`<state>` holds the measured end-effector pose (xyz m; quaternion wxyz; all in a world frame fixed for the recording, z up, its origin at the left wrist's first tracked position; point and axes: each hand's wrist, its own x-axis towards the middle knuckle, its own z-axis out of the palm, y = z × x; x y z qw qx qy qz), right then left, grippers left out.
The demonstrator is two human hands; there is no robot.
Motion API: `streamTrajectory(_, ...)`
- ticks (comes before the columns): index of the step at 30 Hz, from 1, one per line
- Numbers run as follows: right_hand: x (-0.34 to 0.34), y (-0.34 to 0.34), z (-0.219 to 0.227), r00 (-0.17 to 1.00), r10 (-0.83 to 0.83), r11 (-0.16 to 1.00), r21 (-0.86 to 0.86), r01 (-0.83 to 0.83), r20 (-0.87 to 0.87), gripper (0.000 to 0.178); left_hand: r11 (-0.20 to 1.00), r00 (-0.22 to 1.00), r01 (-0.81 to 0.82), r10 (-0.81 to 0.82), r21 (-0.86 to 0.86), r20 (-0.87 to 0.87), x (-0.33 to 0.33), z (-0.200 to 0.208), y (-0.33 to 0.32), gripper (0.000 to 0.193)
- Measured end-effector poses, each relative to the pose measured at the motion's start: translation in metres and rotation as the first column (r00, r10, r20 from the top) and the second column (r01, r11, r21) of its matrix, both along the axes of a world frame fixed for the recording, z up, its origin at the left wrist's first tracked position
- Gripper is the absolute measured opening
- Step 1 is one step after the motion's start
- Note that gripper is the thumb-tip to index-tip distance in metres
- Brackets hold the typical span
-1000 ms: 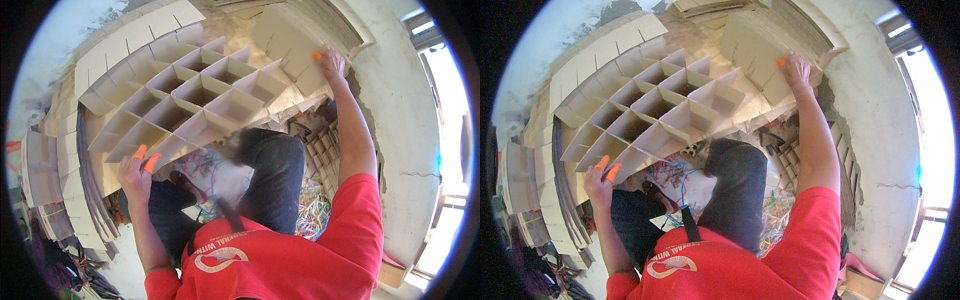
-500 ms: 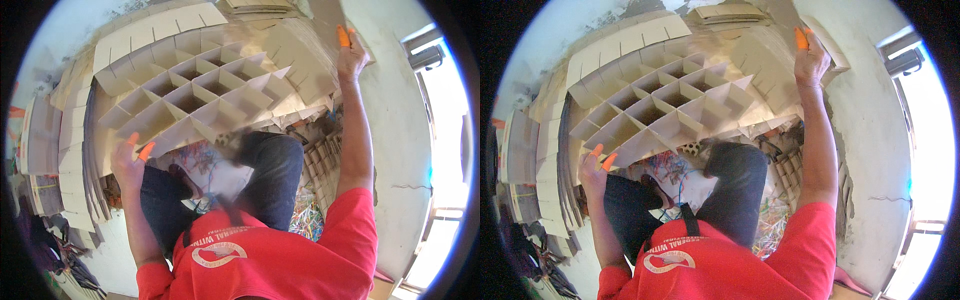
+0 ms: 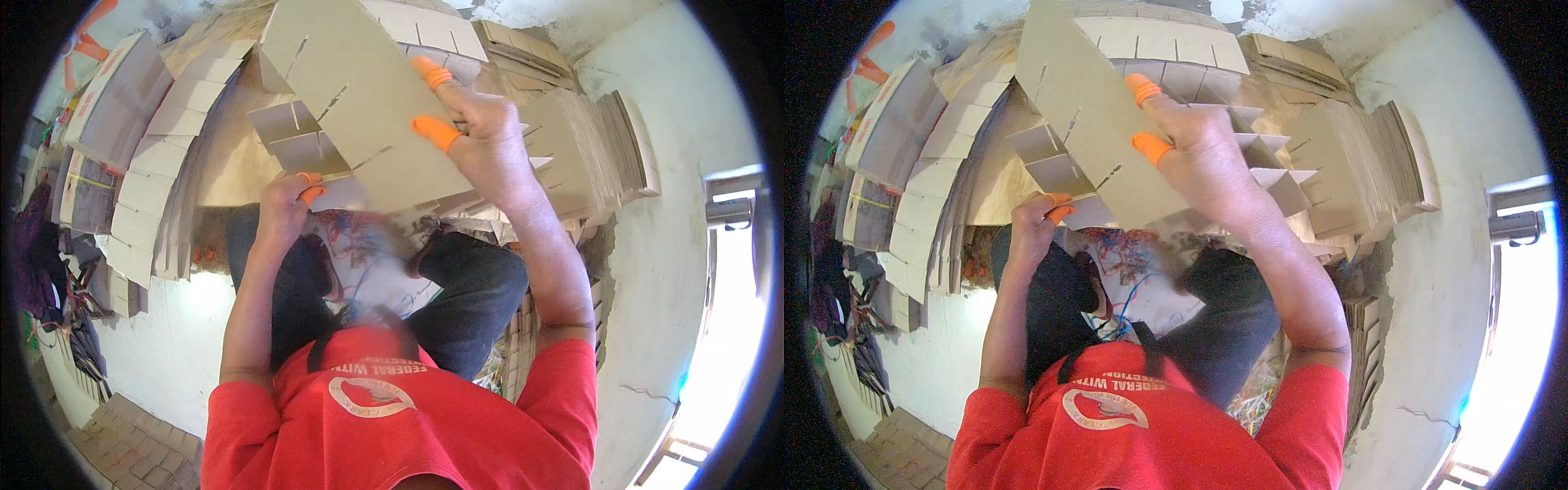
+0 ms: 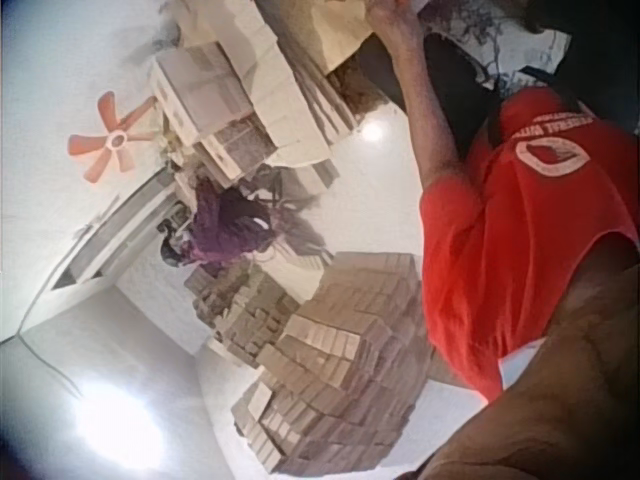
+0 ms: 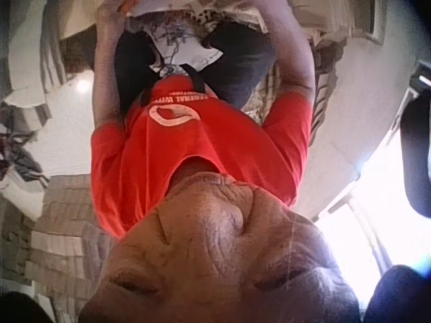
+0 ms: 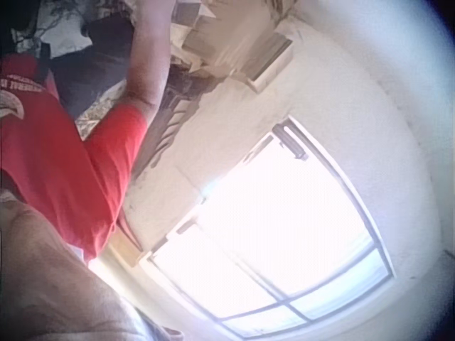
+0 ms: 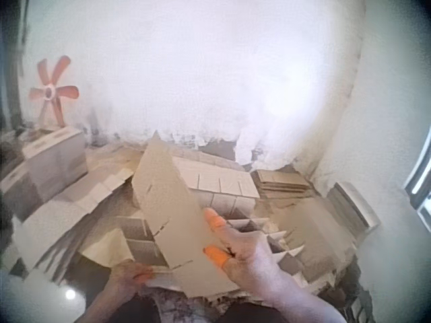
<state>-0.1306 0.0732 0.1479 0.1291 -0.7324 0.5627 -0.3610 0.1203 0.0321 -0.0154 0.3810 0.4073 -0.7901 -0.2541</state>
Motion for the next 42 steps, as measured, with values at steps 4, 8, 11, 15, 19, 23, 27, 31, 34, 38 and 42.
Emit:
streamTrajectory(4, 0.010, -0.014, -0.016, 0.994, 0.064, 0.996, -0.051, -0.069, -0.090, 0.054, 0.999, 1.000, 0.000, -0.001, -0.044, -0.030, 0.000, -0.008, -0.003, 0.013)
streamTrajectory(8, 0.021, -0.021, -0.030, 0.996, 0.080, 0.996, 0.034, -0.078, -0.040, 0.047, 1.000, 1.000, -0.024, 0.024, 0.000, 0.004, -0.002, -0.007, -0.004, 0.013)
streamTrajectory(11, 0.021, -0.027, -0.030, 0.990, 0.131, 0.991, -0.013, -0.132, -0.046, 0.044, 1.000, 1.000, -0.019, 0.020, 0.011, -0.013, -0.002, -0.007, -0.007, 0.014)
streamTrajectory(15, 0.022, -0.024, -0.018, 0.996, 0.069, 0.995, 0.074, -0.064, -0.064, 0.045, 0.999, 0.999, -0.035, 0.035, 0.025, -0.002, -0.002, -0.002, -0.006, 0.015)
streamTrajectory(19, 0.027, -0.021, -0.030, 0.996, 0.089, 0.990, 0.111, -0.088, -0.002, 0.038, 1.000, 0.999, 0.003, -0.003, 0.013, -0.034, -0.003, -0.009, -0.007, 0.015)
streamTrajectory(23, 0.031, -0.031, -0.061, 0.970, 0.238, 0.970, 0.068, -0.234, -0.052, 0.033, 1.000, 1.000, 0.008, -0.008, 0.020, -0.016, -0.004, -0.009, -0.005, 0.016)
streamTrajectory(27, 0.039, -0.036, -0.085, 0.971, 0.196, 0.981, 0.022, -0.195, -0.136, 0.022, 1.000, 1.000, 0.007, -0.007, -0.003, -0.027, -0.009, -0.018, -0.012, 0.017)
streamTrajectory(31, 0.041, -0.041, -0.072, 0.968, 0.213, 0.976, 0.072, -0.205, -0.132, 0.020, 1.000, 0.999, 0.015, -0.014, 0.011, -0.049, -0.008, -0.009, -0.011, 0.017)
streamTrajectory(34, 0.043, -0.042, -0.064, 0.973, 0.198, 0.972, 0.151, -0.179, -0.118, 0.017, 0.999, 0.998, -0.003, 0.005, 0.049, -0.055, -0.007, -0.011, -0.011, 0.015)
streamTrajectory(38, 0.037, -0.047, -0.119, 0.901, 0.229, 0.957, 0.257, -0.137, -0.369, 0.015, 0.999, 0.997, 0.009, -0.007, 0.032, -0.071, -0.018, -0.013, -0.012, 0.015)
streamTrajectory(42, 0.046, -0.050, -0.105, 0.854, 0.221, 0.954, 0.288, -0.089, -0.471, 0.013, 1.000, 1.000, -0.028, 0.028, 0.005, -0.014, -0.010, -0.018, -0.012, 0.019)
